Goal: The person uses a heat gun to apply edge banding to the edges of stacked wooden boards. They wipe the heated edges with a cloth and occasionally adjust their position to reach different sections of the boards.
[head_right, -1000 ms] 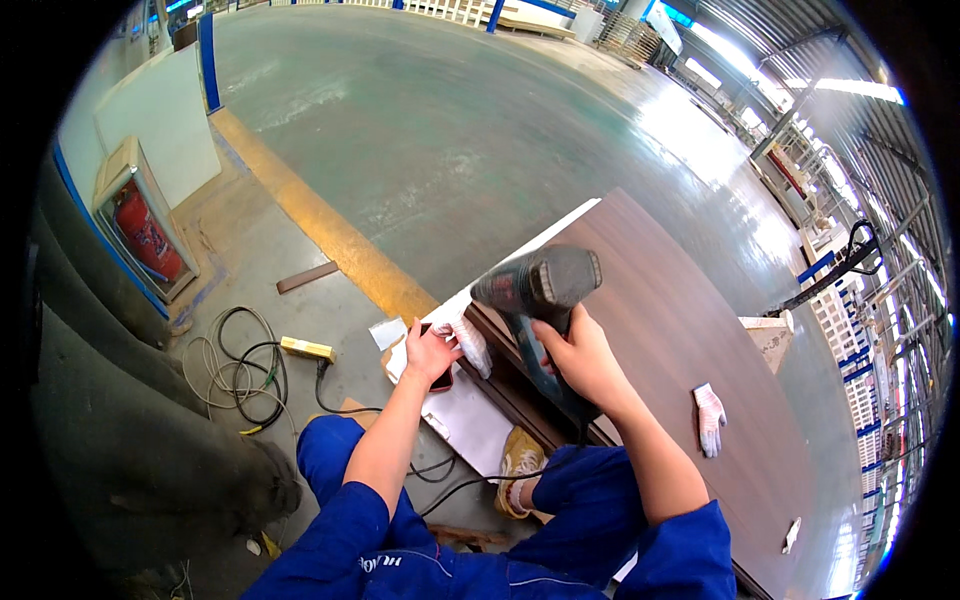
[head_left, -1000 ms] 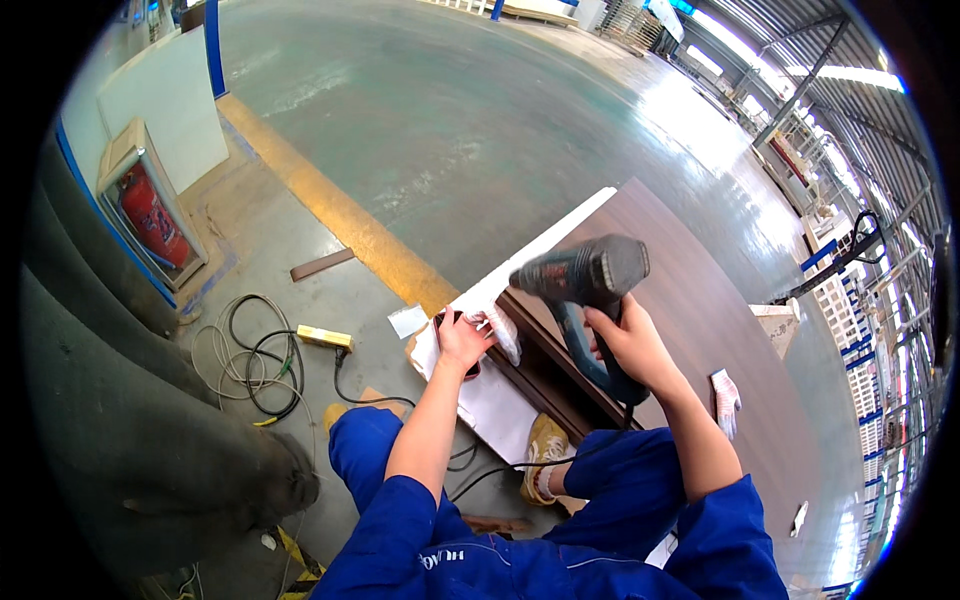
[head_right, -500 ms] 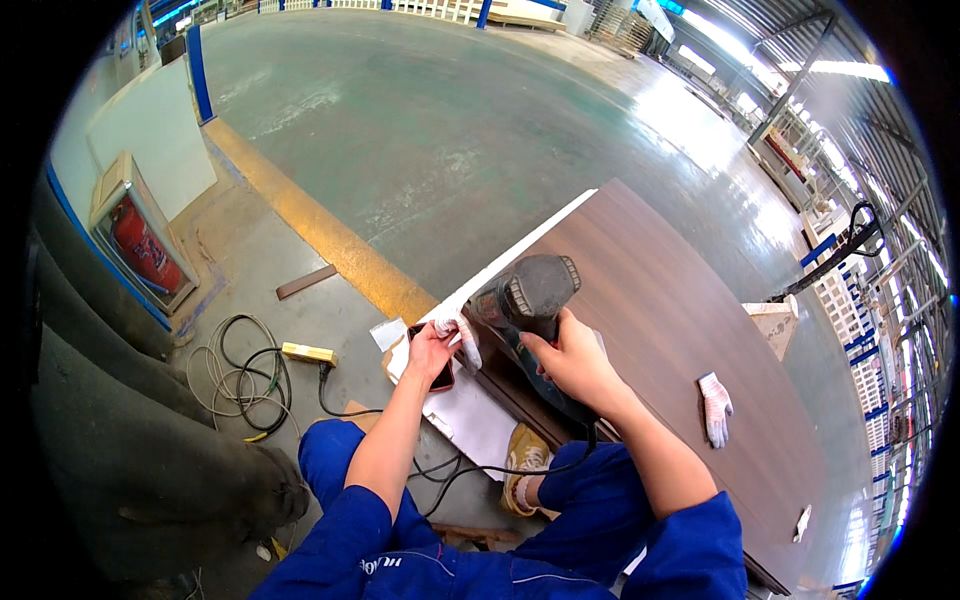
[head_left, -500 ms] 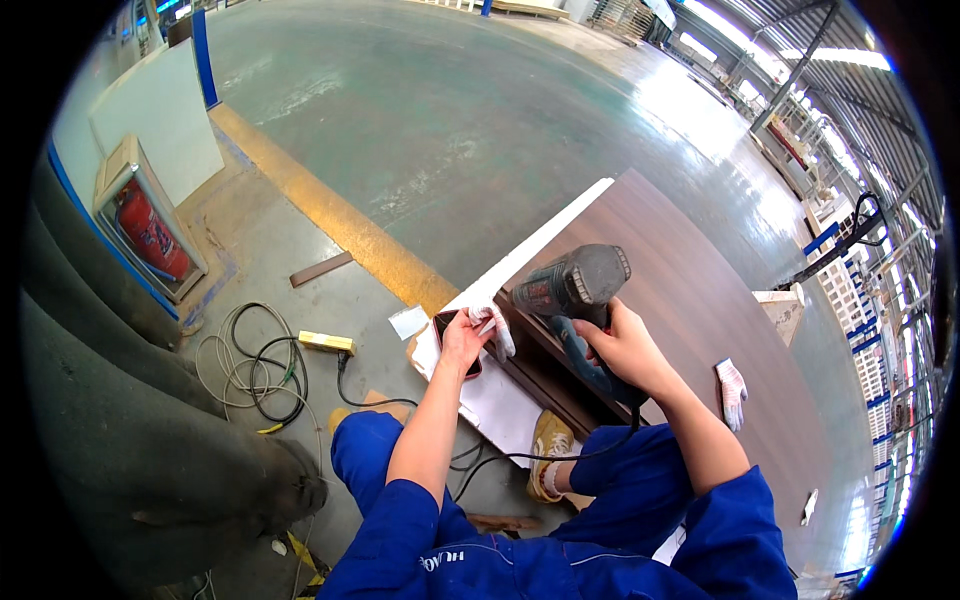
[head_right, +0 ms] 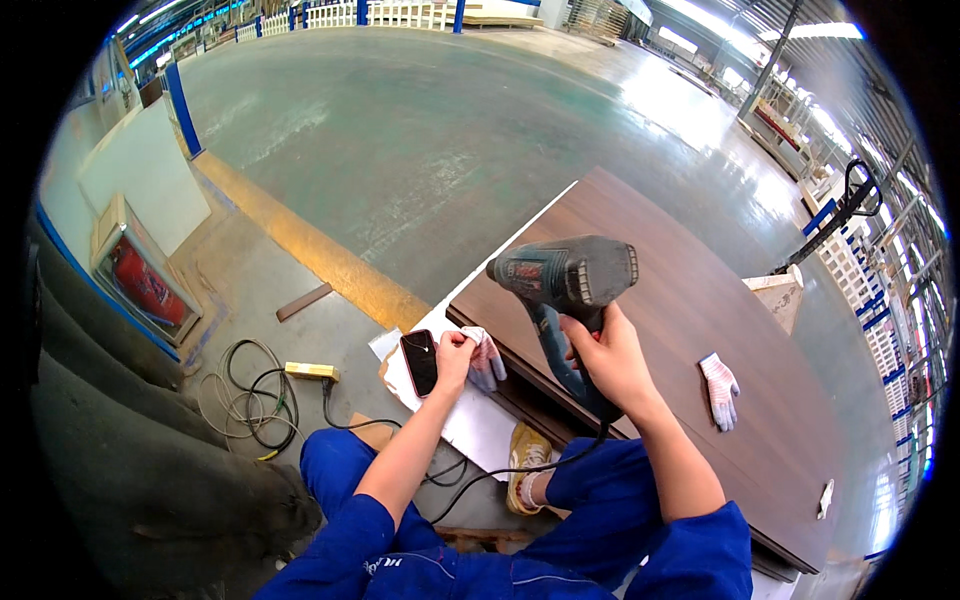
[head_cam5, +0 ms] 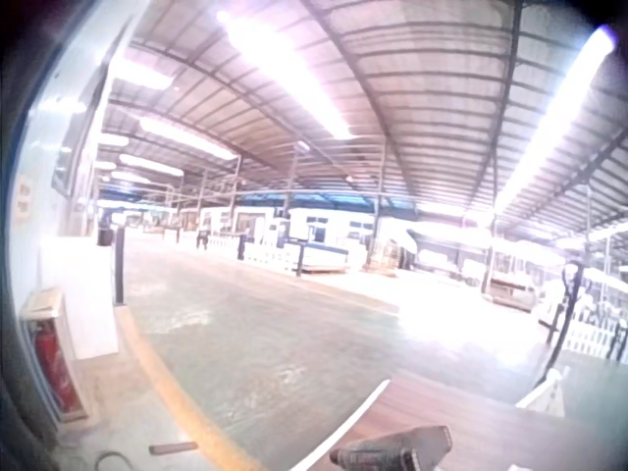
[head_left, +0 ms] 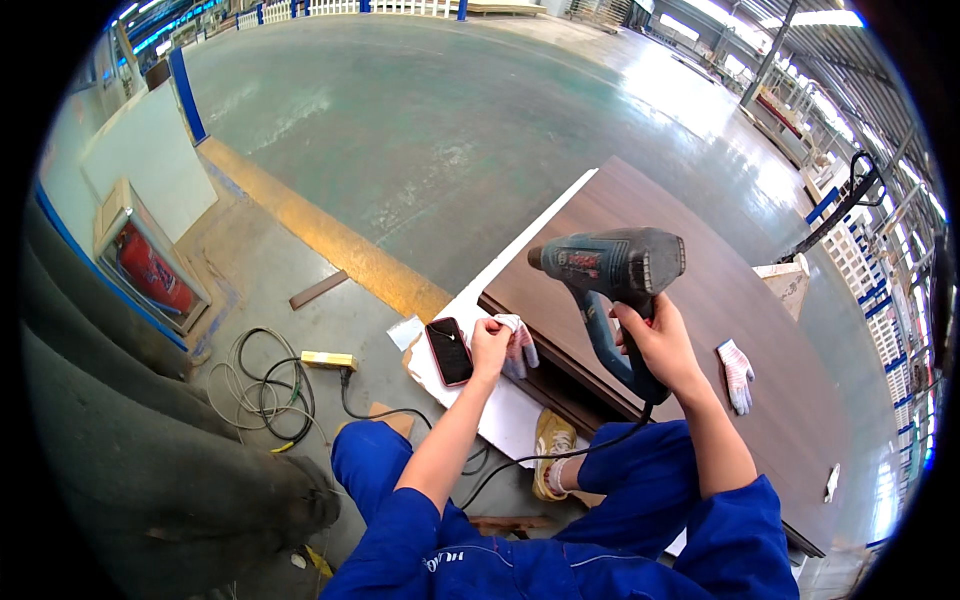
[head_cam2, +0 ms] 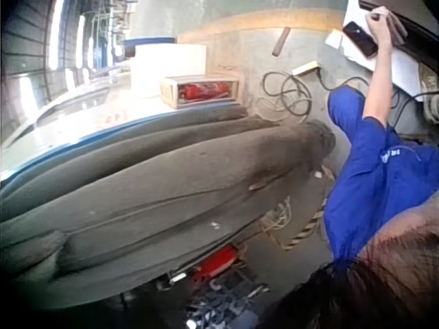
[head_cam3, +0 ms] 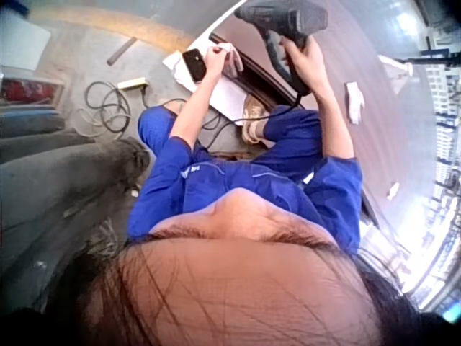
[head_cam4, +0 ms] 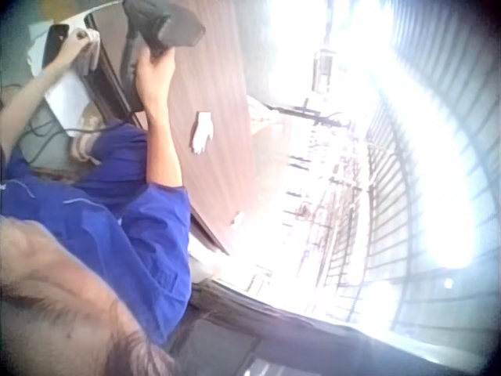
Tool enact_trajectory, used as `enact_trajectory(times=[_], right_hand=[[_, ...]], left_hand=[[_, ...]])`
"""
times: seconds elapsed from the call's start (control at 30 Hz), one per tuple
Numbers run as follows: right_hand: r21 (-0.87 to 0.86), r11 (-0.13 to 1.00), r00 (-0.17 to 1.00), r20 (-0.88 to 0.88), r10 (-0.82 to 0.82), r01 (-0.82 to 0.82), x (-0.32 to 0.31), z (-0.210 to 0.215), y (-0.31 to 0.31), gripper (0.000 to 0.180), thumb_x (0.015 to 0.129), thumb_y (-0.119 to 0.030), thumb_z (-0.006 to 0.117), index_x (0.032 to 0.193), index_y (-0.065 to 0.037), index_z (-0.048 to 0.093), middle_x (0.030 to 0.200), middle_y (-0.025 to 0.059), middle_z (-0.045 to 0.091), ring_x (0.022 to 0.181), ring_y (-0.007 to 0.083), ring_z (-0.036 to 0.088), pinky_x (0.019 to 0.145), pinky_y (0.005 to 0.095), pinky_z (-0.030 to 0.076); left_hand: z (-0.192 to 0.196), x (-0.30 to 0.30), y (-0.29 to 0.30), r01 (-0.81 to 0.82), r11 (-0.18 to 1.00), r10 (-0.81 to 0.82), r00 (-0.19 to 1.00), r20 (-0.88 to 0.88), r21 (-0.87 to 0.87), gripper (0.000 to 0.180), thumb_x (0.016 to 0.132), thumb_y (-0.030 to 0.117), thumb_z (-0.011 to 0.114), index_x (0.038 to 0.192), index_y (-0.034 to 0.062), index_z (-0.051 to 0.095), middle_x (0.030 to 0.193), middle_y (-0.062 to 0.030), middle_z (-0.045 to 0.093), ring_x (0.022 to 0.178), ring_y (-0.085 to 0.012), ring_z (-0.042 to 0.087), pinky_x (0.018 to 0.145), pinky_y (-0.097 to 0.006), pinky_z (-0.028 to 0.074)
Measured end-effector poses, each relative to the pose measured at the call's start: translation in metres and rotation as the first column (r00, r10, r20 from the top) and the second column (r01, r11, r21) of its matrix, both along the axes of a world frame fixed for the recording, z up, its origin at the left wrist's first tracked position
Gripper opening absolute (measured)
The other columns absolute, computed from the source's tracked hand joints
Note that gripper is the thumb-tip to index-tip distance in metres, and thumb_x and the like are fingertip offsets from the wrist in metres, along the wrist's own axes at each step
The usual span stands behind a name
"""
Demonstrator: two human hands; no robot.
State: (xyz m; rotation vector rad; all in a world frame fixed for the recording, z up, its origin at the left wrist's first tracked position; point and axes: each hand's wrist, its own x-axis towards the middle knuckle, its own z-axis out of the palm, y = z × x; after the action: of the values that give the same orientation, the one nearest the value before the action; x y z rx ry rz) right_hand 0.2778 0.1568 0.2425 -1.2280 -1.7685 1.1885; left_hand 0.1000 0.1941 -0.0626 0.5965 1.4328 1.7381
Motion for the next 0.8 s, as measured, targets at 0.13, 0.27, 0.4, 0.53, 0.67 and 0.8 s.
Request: enact_trajectory(times=[0.13, 0.27, 0.4, 0.53, 0.67, 0.8], right_hand=[[-0.003, 0.998, 0.998, -0.025, -0.056, 0.056, 0.021, 0.002, 0.001, 0.025, 0.088, -0.015, 0.062, 0.104, 0.001, 0.051, 0.077, 0.0036, 0.057, 0.062, 0.0097, 0.057, 0.055, 0.0244, 0.048], [-0.009, 1.0, 0.998, -0.056, -0.02, 0.019, 0.019, 0.003, 0.0, 0.025, 0.088, -0.013, 0.062, 0.105, 0.002, 0.051, 0.077, 0.0038, 0.058, 0.061, 0.0097, 0.057, 0.056, 0.0243, 0.047], [-0.04, 0.999, 0.998, -0.061, -0.019, 0.017, 0.034, 0.005, -0.003, 0.026, 0.088, -0.011, 0.063, 0.106, 0.003, 0.051, 0.08, 0.0045, 0.06, 0.062, 0.0096, 0.057, 0.057, 0.0244, 0.047], [-0.075, 0.997, 0.996, -0.087, 0.029, -0.036, 0.035, 0.005, -0.006, 0.027, 0.088, -0.01, 0.063, 0.107, 0.004, 0.051, 0.084, 0.0055, 0.061, 0.063, 0.0091, 0.057, 0.057, 0.0241, 0.047], [-0.061, 0.998, 0.996, -0.088, 0.027, -0.032, 0.038, 0.012, -0.009, 0.027, 0.088, -0.01, 0.063, 0.107, 0.004, 0.051, 0.085, 0.0056, 0.061, 0.064, 0.0089, 0.057, 0.057, 0.0241, 0.047], [-0.05, 0.999, 0.993, -0.118, 0.009, -0.015, 0.04, 0.016, -0.012, 0.026, 0.088, -0.01, 0.063, 0.107, 0.003, 0.051, 0.085, 0.0055, 0.061, 0.064, 0.0089, 0.057, 0.057, 0.024, 0.047]], left_hand=[[0.011, 0.032, 0.004, -0.158, 0.987, 0.15, 0.971, 0.184, 0.03, 0.027, 0.083, 0.018, 0.068, 0.086, 0.0023, 0.046, 0.074, -0.0073, 0.055, 0.066, -0.0147, 0.055, 0.062, -0.029, 0.047], [-0.027, 0.019, 0.019, -0.264, 0.962, 0.264, 0.964, -0.005, -0.065, 0.026, 0.086, 0.019, 0.064, 0.086, 0.0021, 0.044, 0.076, -0.0091, 0.055, 0.069, -0.0176, 0.055, 0.066, -0.032, 0.046], [0.015, 0.03, 0.019, -0.31, 0.947, 0.297, 0.946, -0.13, -0.087, 0.022, 0.091, 0.021, 0.056, 0.088, 0.0037, 0.042, 0.075, -0.011, 0.054, 0.068, -0.0223, 0.054, 0.065, -0.035, 0.045], [-0.006, 0.012, 0.03, -0.379, 0.923, 0.355, 0.905, -0.236, -0.065, 0.02, 0.094, 0.02, 0.05, 0.089, 0.0034, 0.041, 0.077, -0.0131, 0.053, 0.071, -0.0261, 0.054, 0.068, -0.038, 0.044], [0.018, 0.004, 0.04, -0.432, 0.894, 0.39, 0.88, -0.271, -0.116, 0.021, 0.095, 0.022, 0.047, 0.09, 0.0027, 0.041, 0.08, -0.0156, 0.053, 0.074, -0.03, 0.053, 0.071, -0.041, 0.042], [0.015, 0.002, 0.04, -0.432, 0.892, 0.388, 0.882, -0.267, -0.131, 0.02, 0.093, 0.022, 0.049, 0.09, 0.0034, 0.042, 0.08, -0.0158, 0.054, 0.074, -0.0288, 0.055, 0.071, -0.04, 0.043]])
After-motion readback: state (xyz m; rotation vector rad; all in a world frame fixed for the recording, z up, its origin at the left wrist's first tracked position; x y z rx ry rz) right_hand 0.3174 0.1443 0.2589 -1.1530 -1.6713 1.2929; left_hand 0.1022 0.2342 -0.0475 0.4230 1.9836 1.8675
